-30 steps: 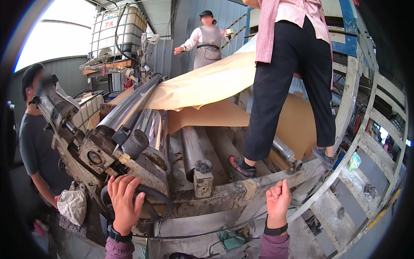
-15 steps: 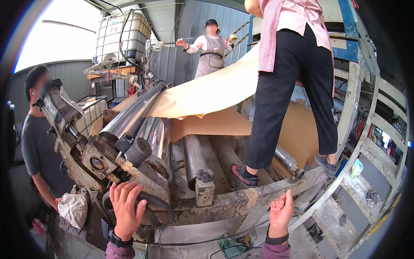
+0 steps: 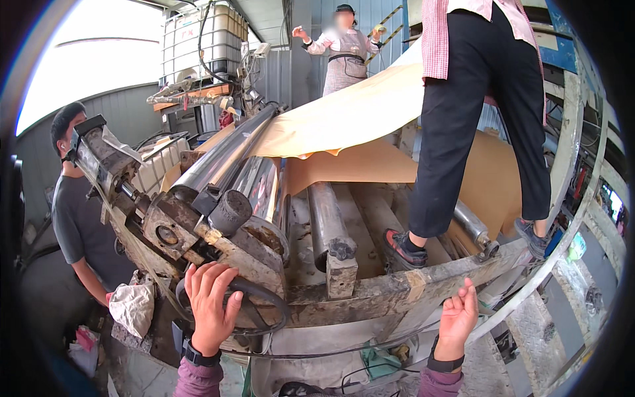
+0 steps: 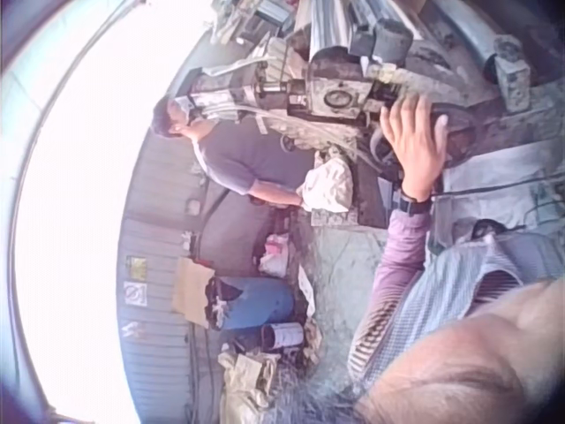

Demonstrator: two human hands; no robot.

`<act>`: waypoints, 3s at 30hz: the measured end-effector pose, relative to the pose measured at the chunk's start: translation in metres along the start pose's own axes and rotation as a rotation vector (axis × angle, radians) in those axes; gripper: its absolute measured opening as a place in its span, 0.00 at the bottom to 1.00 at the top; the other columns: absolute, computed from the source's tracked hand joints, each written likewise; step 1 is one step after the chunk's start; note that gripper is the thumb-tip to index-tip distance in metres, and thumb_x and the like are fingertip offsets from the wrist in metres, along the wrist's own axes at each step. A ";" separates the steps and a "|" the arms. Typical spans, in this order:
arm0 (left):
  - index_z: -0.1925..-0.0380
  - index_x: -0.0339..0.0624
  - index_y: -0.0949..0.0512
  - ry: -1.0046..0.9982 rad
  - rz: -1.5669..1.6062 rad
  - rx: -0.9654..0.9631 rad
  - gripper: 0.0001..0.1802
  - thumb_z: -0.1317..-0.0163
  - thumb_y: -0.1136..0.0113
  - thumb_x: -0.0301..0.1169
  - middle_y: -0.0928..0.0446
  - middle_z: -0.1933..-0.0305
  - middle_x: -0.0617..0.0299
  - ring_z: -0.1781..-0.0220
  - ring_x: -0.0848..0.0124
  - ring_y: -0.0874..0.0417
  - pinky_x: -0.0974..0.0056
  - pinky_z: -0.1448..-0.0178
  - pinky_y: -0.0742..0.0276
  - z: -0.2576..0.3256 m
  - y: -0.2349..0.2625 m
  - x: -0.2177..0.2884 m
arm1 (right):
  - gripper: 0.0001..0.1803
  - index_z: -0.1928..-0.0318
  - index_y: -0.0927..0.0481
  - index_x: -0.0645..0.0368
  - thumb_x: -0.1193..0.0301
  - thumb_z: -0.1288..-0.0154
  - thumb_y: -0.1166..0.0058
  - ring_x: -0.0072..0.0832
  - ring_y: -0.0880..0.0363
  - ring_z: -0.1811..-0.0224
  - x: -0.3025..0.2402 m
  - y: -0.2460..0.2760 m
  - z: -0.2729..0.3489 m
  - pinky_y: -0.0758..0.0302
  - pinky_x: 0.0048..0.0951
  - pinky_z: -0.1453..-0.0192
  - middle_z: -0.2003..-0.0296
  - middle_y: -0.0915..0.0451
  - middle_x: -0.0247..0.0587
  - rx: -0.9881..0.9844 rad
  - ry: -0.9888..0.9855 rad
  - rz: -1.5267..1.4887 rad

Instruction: The person assists in operating an industrial roller machine by hand to process large sheets of material.

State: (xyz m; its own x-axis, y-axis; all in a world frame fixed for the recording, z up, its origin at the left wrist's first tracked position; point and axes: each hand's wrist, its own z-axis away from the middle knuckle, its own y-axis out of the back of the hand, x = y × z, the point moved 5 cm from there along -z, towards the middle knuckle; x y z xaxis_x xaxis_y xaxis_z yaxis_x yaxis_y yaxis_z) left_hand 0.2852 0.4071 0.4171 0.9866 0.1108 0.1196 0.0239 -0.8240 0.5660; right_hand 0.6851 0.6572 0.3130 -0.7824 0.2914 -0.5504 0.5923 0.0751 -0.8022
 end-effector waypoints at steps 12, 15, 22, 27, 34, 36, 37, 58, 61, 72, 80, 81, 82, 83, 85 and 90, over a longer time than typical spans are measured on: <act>0.53 0.42 0.24 0.021 0.020 0.018 0.19 0.36 0.48 0.43 0.25 0.50 0.56 0.41 0.55 0.29 0.46 0.28 0.50 0.004 0.006 0.002 | 0.19 0.74 0.30 0.49 0.54 0.27 0.51 0.13 0.48 0.88 -0.001 -0.018 0.014 0.46 0.20 0.80 0.87 0.42 0.20 -0.033 -0.011 0.017; 0.53 0.42 0.24 0.022 0.023 0.027 0.19 0.37 0.47 0.42 0.25 0.50 0.56 0.41 0.54 0.29 0.46 0.28 0.50 0.005 0.006 0.001 | 0.22 0.78 0.33 0.47 0.54 0.26 0.53 0.14 0.50 0.89 -0.003 -0.019 0.017 0.47 0.20 0.80 0.88 0.45 0.20 -0.060 -0.013 0.032; 0.52 0.44 0.24 0.013 0.034 0.027 0.19 0.41 0.41 0.40 0.25 0.49 0.58 0.41 0.57 0.29 0.47 0.28 0.50 -0.001 0.002 0.004 | 0.15 0.69 0.29 0.50 0.56 0.27 0.51 0.13 0.43 0.83 -0.003 0.001 0.003 0.41 0.20 0.76 0.81 0.35 0.21 0.067 -0.025 -0.005; 0.52 0.45 0.23 0.006 0.016 0.036 0.19 0.41 0.41 0.40 0.25 0.50 0.58 0.40 0.57 0.29 0.48 0.27 0.50 -0.003 -0.001 0.005 | 0.05 0.64 0.26 0.53 0.67 0.31 0.52 0.15 0.38 0.77 -0.001 0.002 -0.001 0.38 0.22 0.71 0.75 0.30 0.24 0.046 -0.052 -0.064; 0.54 0.45 0.23 0.005 0.007 0.032 0.23 0.50 0.32 0.38 0.25 0.49 0.56 0.41 0.58 0.28 0.46 0.31 0.45 0.005 0.005 -0.006 | 0.05 0.59 0.25 0.54 0.69 0.32 0.52 0.15 0.38 0.79 0.015 0.027 -0.021 0.36 0.22 0.73 0.74 0.31 0.25 -0.119 -0.124 -0.176; 0.52 0.45 0.24 -0.024 0.056 0.009 0.21 0.43 0.36 0.41 0.26 0.48 0.57 0.40 0.59 0.29 0.46 0.30 0.45 -0.005 -0.012 -0.001 | 0.03 0.58 0.27 0.55 0.72 0.28 0.54 0.14 0.34 0.75 0.000 0.074 -0.046 0.33 0.20 0.72 0.70 0.27 0.27 -0.190 -0.024 -0.192; 0.51 0.46 0.24 -0.034 0.053 0.062 0.21 0.42 0.37 0.41 0.26 0.48 0.58 0.39 0.59 0.29 0.47 0.30 0.45 -0.002 -0.002 0.007 | 0.04 0.59 0.28 0.55 0.70 0.26 0.55 0.14 0.35 0.75 -0.012 0.106 -0.070 0.32 0.20 0.71 0.69 0.28 0.27 -0.221 -0.035 -0.196; 0.54 0.44 0.24 -0.054 0.077 0.110 0.19 0.41 0.39 0.42 0.26 0.52 0.56 0.42 0.57 0.28 0.48 0.31 0.43 -0.002 0.002 0.001 | 0.11 0.70 0.33 0.50 0.67 0.27 0.52 0.10 0.44 0.83 0.002 -0.004 -0.011 0.43 0.17 0.79 0.80 0.40 0.21 -0.078 -0.089 -0.120; 0.54 0.45 0.23 -0.009 0.032 0.077 0.20 0.44 0.37 0.41 0.26 0.51 0.57 0.41 0.58 0.29 0.47 0.30 0.46 0.003 0.007 -0.003 | 0.08 0.55 0.24 0.56 0.68 0.31 0.51 0.14 0.38 0.78 0.017 -0.013 0.002 0.38 0.19 0.73 0.71 0.27 0.25 -0.008 -0.099 -0.160; 0.53 0.42 0.24 0.008 0.065 0.072 0.19 0.43 0.41 0.39 0.26 0.50 0.55 0.41 0.54 0.29 0.45 0.27 0.51 0.006 0.007 0.006 | 0.12 0.66 0.20 0.53 0.60 0.30 0.45 0.14 0.39 0.83 -0.022 -0.016 0.027 0.39 0.19 0.76 0.80 0.28 0.24 0.073 0.036 0.107; 0.52 0.43 0.24 -0.002 0.050 0.062 0.20 0.43 0.40 0.38 0.26 0.49 0.56 0.40 0.54 0.30 0.46 0.27 0.50 0.001 0.008 0.005 | 0.11 0.62 0.23 0.51 0.59 0.30 0.46 0.14 0.39 0.78 -0.011 -0.018 0.023 0.38 0.20 0.72 0.76 0.29 0.22 0.017 0.033 0.043; 0.52 0.43 0.25 -0.009 0.045 0.064 0.20 0.43 0.40 0.37 0.26 0.48 0.56 0.40 0.55 0.30 0.46 0.27 0.50 0.001 0.007 0.003 | 0.11 0.59 0.22 0.53 0.60 0.29 0.46 0.13 0.37 0.75 -0.009 -0.018 0.023 0.37 0.20 0.71 0.74 0.28 0.22 0.042 0.048 0.049; 0.52 0.43 0.25 -0.007 0.045 0.052 0.20 0.43 0.40 0.37 0.26 0.48 0.56 0.40 0.55 0.30 0.46 0.27 0.50 0.000 0.006 0.003 | 0.11 0.59 0.22 0.53 0.60 0.29 0.46 0.13 0.37 0.75 -0.008 -0.021 0.023 0.37 0.20 0.71 0.74 0.28 0.22 0.051 0.041 0.054; 0.51 0.43 0.25 -0.007 0.038 0.052 0.20 0.43 0.40 0.38 0.26 0.48 0.56 0.40 0.55 0.30 0.46 0.27 0.50 0.000 0.006 0.003 | 0.11 0.58 0.22 0.54 0.60 0.29 0.46 0.13 0.38 0.76 -0.006 -0.024 0.024 0.38 0.21 0.72 0.74 0.28 0.22 0.082 0.055 0.074; 0.51 0.43 0.25 -0.007 0.024 0.049 0.20 0.42 0.41 0.38 0.26 0.48 0.56 0.40 0.55 0.30 0.46 0.27 0.50 0.002 0.005 0.002 | 0.11 0.57 0.21 0.55 0.61 0.29 0.46 0.13 0.38 0.77 -0.006 -0.023 0.028 0.38 0.21 0.72 0.74 0.28 0.22 0.114 0.061 0.094; 0.51 0.44 0.24 0.001 0.019 0.030 0.19 0.41 0.42 0.39 0.26 0.48 0.56 0.40 0.55 0.30 0.46 0.27 0.50 0.003 0.006 0.004 | 0.18 0.73 0.27 0.51 0.56 0.27 0.50 0.13 0.47 0.87 -0.005 -0.019 0.029 0.47 0.20 0.80 0.86 0.39 0.21 -0.044 -0.064 -0.030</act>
State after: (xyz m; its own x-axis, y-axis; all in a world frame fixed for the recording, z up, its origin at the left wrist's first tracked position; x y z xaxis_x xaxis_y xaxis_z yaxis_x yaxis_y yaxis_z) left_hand 0.2894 0.4011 0.4183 0.9868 0.0954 0.1311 0.0099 -0.8424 0.5387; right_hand 0.6719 0.6265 0.3244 -0.8099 0.2271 -0.5408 0.5750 0.1252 -0.8085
